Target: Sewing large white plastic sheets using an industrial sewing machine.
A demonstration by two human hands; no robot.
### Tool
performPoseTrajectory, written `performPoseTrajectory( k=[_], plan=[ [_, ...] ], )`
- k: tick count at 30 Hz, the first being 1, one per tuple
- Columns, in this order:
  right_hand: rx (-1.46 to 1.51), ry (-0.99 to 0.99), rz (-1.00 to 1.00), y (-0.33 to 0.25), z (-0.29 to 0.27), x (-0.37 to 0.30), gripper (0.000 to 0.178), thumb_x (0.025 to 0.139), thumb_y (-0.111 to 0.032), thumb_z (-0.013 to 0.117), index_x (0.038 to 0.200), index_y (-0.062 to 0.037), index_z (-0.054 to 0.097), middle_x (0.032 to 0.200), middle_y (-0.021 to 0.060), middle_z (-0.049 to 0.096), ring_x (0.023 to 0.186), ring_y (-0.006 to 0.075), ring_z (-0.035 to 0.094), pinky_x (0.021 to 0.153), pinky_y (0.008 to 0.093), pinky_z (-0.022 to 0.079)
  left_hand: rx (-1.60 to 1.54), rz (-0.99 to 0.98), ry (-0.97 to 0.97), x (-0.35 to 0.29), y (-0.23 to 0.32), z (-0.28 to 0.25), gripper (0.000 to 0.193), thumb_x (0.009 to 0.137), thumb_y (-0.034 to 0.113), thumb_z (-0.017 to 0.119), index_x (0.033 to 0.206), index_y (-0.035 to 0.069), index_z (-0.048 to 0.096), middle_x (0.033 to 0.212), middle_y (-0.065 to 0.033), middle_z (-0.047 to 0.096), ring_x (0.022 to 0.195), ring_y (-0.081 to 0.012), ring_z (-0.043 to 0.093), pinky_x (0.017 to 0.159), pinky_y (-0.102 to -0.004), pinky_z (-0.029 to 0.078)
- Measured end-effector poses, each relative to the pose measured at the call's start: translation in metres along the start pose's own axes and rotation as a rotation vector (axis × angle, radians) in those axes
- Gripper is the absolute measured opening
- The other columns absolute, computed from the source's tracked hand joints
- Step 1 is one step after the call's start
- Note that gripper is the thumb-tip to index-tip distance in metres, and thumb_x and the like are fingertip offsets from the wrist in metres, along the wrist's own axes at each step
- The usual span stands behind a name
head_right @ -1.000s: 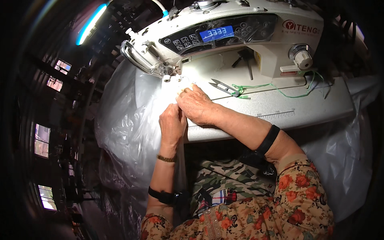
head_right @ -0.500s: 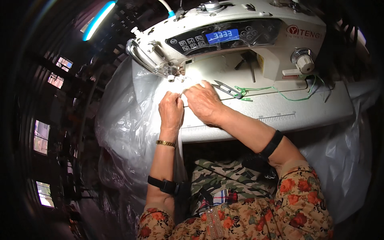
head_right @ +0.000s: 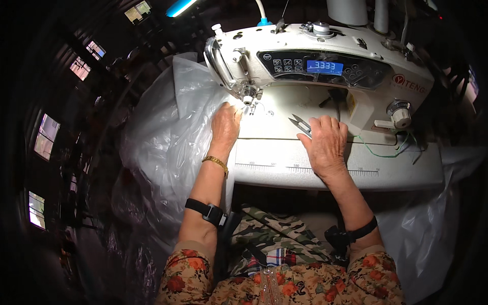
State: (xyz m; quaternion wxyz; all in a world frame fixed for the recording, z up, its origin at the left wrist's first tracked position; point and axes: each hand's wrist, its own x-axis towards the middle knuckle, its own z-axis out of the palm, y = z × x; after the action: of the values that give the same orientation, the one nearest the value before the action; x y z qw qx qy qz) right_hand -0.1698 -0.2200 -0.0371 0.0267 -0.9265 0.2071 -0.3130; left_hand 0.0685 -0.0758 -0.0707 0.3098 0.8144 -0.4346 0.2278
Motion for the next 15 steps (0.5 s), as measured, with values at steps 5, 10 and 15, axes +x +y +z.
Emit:
performPoseTrajectory(
  k=[5, 10, 15],
  plan=[
    [0.054, -0.044, 0.001, -0.004, -0.002, 0.002, 0.031, 0.076, -0.026, 0.078, 0.097, -0.0049, 0.067, 0.091, 0.0083, 0.057, 0.092, 0.0247, 0.054, 0.084, 0.0383, 0.038, -0.037, -0.116, 0.118, 0.0, -0.01, 0.001, 0.013, 0.083, 0.004, 0.057, 0.086, -0.002, 0.069, 0.086, -0.0231, 0.062, 0.082, -0.0406, 0.062, 0.076, -0.0481, 0.049],
    [0.024, -0.039, -0.038, 0.001, 0.007, 0.003, 0.024, 0.079, -0.025, 0.075, 0.09, -0.0054, 0.067, 0.09, 0.0085, 0.058, 0.092, 0.0236, 0.055, 0.082, 0.0379, 0.038, -0.114, -0.221, 0.129, -0.009, -0.012, -0.01, 0.024, 0.082, 0.005, 0.055, 0.098, -0.001, 0.072, 0.088, -0.0246, 0.064, 0.084, -0.0411, 0.062, 0.08, -0.0467, 0.049],
    [-0.16, -0.041, -0.261, 0.004, 0.016, 0.006, 0.009, 0.082, -0.012, 0.065, 0.081, -0.004, 0.062, 0.082, 0.0105, 0.058, 0.082, 0.0253, 0.057, 0.077, 0.0377, 0.041, -0.175, -0.232, 0.182, -0.023, -0.008, -0.019, 0.022, 0.082, 0.005, 0.056, 0.094, -0.005, 0.071, 0.086, -0.0249, 0.065, 0.082, -0.0407, 0.063, 0.08, -0.0452, 0.05]
  ],
)
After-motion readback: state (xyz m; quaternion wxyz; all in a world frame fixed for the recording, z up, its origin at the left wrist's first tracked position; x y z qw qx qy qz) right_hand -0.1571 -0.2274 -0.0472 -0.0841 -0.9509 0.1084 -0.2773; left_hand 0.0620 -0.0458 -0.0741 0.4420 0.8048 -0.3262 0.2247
